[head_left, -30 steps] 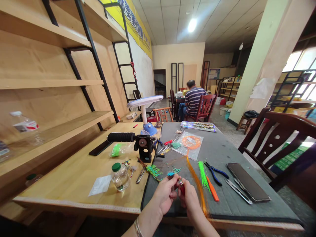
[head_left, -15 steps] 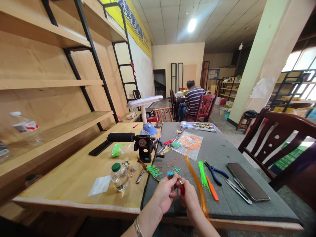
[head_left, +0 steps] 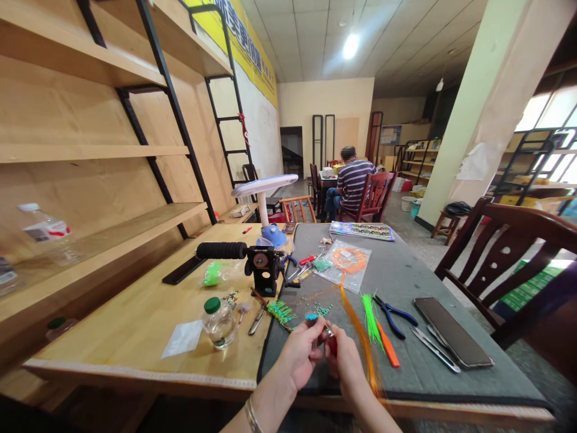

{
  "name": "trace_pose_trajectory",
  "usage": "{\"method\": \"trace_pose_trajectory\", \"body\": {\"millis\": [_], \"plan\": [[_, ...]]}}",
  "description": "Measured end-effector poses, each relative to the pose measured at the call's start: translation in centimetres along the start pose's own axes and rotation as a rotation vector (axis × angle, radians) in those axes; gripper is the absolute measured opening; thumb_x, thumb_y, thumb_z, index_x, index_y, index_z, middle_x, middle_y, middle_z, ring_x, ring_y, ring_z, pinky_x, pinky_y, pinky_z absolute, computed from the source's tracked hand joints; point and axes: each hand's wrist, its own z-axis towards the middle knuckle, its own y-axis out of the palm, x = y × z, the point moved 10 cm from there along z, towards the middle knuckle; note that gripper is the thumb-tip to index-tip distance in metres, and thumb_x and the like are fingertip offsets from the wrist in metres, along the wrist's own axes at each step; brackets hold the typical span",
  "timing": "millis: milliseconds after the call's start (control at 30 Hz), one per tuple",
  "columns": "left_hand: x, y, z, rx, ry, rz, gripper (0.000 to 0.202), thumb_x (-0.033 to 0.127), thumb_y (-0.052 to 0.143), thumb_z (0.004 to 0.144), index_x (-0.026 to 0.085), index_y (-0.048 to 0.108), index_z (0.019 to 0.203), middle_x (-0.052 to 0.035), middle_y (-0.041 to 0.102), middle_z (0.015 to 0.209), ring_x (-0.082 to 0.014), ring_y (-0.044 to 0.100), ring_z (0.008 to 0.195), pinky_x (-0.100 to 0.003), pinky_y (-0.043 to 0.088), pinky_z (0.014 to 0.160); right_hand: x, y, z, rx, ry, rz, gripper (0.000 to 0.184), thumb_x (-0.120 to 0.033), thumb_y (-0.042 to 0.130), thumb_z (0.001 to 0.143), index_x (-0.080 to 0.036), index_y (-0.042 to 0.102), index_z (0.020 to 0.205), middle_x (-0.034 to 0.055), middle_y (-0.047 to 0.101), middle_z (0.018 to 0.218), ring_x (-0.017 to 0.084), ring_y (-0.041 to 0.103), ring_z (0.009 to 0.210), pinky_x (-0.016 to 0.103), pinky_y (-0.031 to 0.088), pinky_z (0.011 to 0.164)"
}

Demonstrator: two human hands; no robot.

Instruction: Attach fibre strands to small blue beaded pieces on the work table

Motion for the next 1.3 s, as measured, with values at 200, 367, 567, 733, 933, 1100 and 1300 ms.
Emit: {"method": "trace_pose_trajectory", "body": {"millis": [200, 367, 567, 733, 933, 1100, 1300], "plan": [[-0.1, -0.1, 0.2, -0.014, -0.009, 0.011, 0.012, 0.018, 0.063, 0.083, 0.01, 0.059, 0.076, 0.0007, 0.054, 0.057, -0.0022, 0.044, 0.038, -0.009, 0.018, 0.031, 0.6, 0.0, 0.3, 0.0, 0.025, 0.021, 0.05, -0.054, 0.032, 0.084, -0.023, 0.04, 0.046, -0.0081, 0.024, 0.035, 0.009, 0.017, 0.033, 0.022, 0.014, 0.035], [0.0, 0.1, 0.0, -0.013, -0.017, -0.001, 0.012, 0.017, 0.063, 0.083, 0.01, 0.059, 0.075, 0.0003, 0.055, 0.058, -0.0022, 0.045, 0.038, -0.01, 0.018, 0.031, 0.9, -0.1, 0.2, 0.004, 0.064, 0.003, 0.049, -0.054, 0.031, 0.083, -0.023, 0.04, 0.047, -0.008, 0.024, 0.036, 0.009, 0.017, 0.034, 0.022, 0.014, 0.035], [-0.3, -0.2, 0.2, -0.025, -0.039, -0.029, 0.012, 0.017, 0.064, 0.082, 0.01, 0.06, 0.074, 0.0, 0.056, 0.06, -0.0026, 0.047, 0.04, -0.009, 0.019, 0.031, 0.8, -0.1, 0.0, 0.008, 0.072, -0.003, 0.051, -0.056, 0.03, 0.083, -0.023, 0.04, 0.046, -0.0079, 0.024, 0.036, 0.008, 0.017, 0.034, 0.022, 0.014, 0.034], [-1.0, -0.3, 0.5, -0.084, -0.118, -0.089, 0.017, 0.017, 0.055, 0.088, 0.007, 0.062, 0.077, -0.0036, 0.058, 0.063, -0.0046, 0.051, 0.044, -0.011, 0.023, 0.032, 0.8, -0.2, -0.1, 0.016, 0.063, 0.039, 0.052, -0.058, 0.033, 0.081, -0.021, 0.041, 0.045, -0.0087, 0.024, 0.034, 0.007, 0.017, 0.032, 0.02, 0.015, 0.033], [-2.4, -0.1, -0.1, -0.118, -0.29, -0.214, 0.018, 0.019, 0.052, 0.09, 0.007, 0.061, 0.079, -0.0065, 0.061, 0.072, -0.0068, 0.055, 0.052, -0.012, 0.026, 0.033, 0.7, -2.0, -0.2, 0.022, 0.052, -0.066, 0.061, -0.069, 0.031, 0.078, -0.02, 0.046, 0.044, -0.0081, 0.027, 0.034, 0.007, 0.022, 0.031, 0.02, 0.019, 0.034], [-3.6, 0.3, -0.7, -0.202, -0.404, -0.344, 0.014, 0.02, 0.055, 0.088, 0.008, 0.059, 0.083, -0.0057, 0.06, 0.074, -0.0085, 0.057, 0.058, -0.011, 0.025, 0.033, -1.1, -6.1, -0.8, 0.129, -0.034, -0.223, 0.068, -0.078, 0.027, 0.074, -0.019, 0.051, 0.048, -0.0058, 0.034, 0.036, 0.009, 0.028, 0.034, 0.023, 0.025, 0.037], [-4.1, 0.7, -1.1, -0.235, -0.473, -0.401, 0.008, 0.016, 0.056, 0.087, 0.01, 0.056, 0.082, -0.0052, 0.061, 0.078, -0.0086, 0.056, 0.061, -0.011, 0.024, 0.035, -4.1, -13.5, -2.9, 0.395, -0.204, -0.519, 0.068, -0.073, 0.026, 0.079, -0.018, 0.064, 0.067, 0.0032, 0.059, 0.055, 0.019, 0.054, 0.054, 0.027, 0.038, 0.051]]}}
